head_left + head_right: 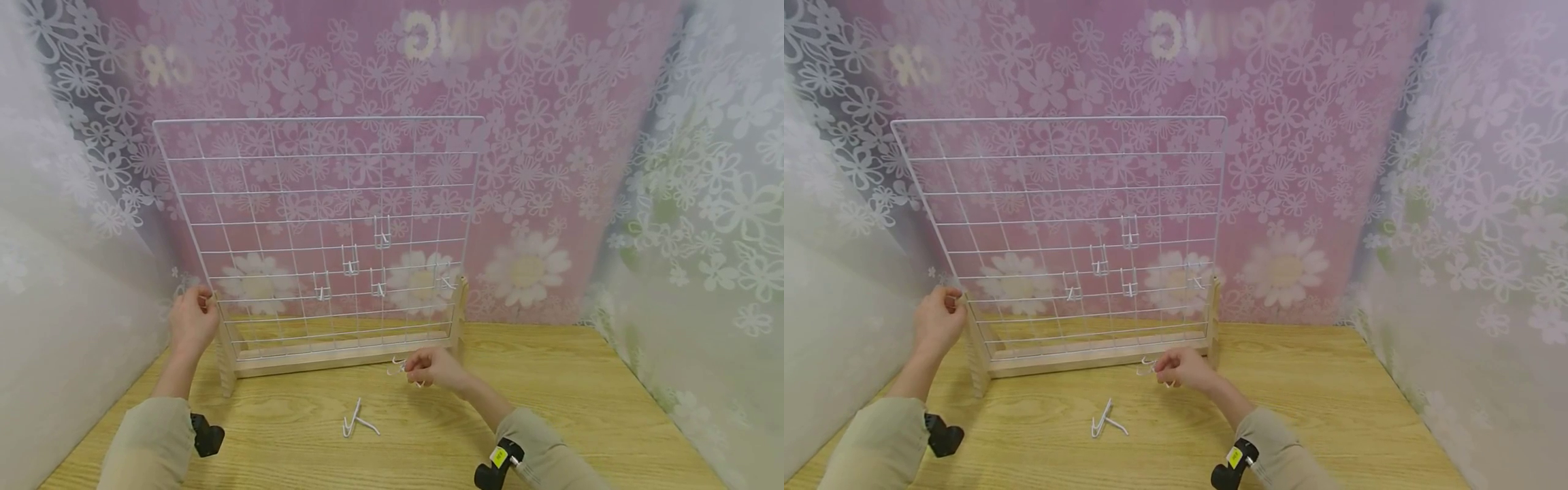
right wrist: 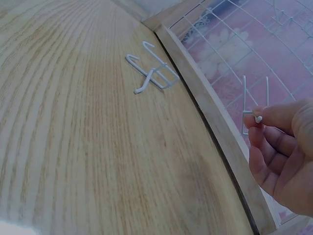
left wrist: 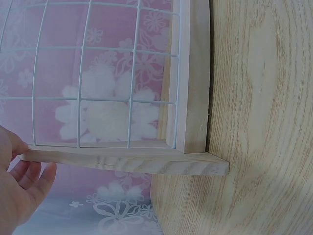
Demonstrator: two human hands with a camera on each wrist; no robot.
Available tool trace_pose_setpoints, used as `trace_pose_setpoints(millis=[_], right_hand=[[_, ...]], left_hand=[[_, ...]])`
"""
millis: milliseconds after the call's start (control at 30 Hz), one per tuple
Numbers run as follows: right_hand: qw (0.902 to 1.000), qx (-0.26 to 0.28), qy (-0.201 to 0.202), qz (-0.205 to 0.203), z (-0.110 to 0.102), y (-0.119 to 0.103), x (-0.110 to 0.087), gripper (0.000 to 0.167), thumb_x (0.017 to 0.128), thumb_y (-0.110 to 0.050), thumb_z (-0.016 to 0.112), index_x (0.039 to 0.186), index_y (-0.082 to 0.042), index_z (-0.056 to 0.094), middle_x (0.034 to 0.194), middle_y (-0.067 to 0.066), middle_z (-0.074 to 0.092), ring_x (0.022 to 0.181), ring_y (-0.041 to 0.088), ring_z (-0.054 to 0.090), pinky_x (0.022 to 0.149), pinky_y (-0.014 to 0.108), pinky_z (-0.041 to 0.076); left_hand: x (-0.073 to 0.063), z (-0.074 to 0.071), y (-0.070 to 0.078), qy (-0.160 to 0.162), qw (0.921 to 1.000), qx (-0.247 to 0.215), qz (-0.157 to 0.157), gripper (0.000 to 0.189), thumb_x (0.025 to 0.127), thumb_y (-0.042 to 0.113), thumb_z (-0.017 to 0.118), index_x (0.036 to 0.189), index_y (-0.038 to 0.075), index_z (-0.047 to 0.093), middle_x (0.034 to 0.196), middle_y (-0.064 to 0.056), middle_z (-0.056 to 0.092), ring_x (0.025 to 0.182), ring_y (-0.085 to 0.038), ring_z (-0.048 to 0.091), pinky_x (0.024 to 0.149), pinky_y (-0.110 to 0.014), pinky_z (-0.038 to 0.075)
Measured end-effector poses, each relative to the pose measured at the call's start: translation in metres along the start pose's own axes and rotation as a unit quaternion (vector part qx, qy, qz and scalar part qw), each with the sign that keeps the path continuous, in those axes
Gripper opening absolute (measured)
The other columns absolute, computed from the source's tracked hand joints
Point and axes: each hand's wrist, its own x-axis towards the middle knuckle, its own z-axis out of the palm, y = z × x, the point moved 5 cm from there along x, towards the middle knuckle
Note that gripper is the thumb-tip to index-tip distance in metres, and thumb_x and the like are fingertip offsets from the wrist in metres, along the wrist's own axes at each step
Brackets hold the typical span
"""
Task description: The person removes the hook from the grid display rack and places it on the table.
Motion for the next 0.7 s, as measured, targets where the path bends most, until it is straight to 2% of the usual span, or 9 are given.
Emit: trace_pose_setpoints(millis=[133, 267, 700], right_hand=[[0.9999, 0.006, -0.01, 0.003, 0.004, 0.003, -0.002, 0.02, 0.083, 0.001, 0.062, 0.096, 0.016, 0.057, 0.073, 0.006, 0.062, 0.062, 0.008, 0.053, 0.056, 0.027, 0.047], [0.9996, 0.013, -0.025, 0.002, 0.008, 0.009, -0.005, 0.019, 0.083, 0.003, 0.062, 0.095, 0.016, 0.057, 0.074, 0.016, 0.061, 0.062, 0.008, 0.052, 0.055, 0.023, 0.045], [0.9986, -0.028, -0.045, 0.001, 0.023, 0.018, -0.007, 0.011, 0.081, 0.002, 0.063, 0.09, 0.009, 0.063, 0.074, 0.022, 0.062, 0.059, 0.007, 0.052, 0.053, 0.023, 0.044]], left_hand=[[0.0, 0.0, 0.0, -0.003, 1.0, 0.002, 0.0, 0.026, 0.086, 0.003, 0.045, 0.109, -0.009, 0.049, 0.096, -0.026, 0.049, 0.09, -0.04, 0.045, 0.075, -0.051, 0.037], [-0.001, -0.001, 0.001, -0.003, 1.0, 0.003, 0.0, 0.026, 0.086, 0.002, 0.045, 0.108, -0.009, 0.049, 0.096, -0.026, 0.049, 0.09, -0.04, 0.045, 0.076, -0.05, 0.036], [0.0, 0.0, 0.0, -0.006, 1.0, 0.003, -0.003, 0.026, 0.086, 0.002, 0.044, 0.109, -0.009, 0.048, 0.097, -0.026, 0.048, 0.09, -0.039, 0.045, 0.075, -0.048, 0.037]])
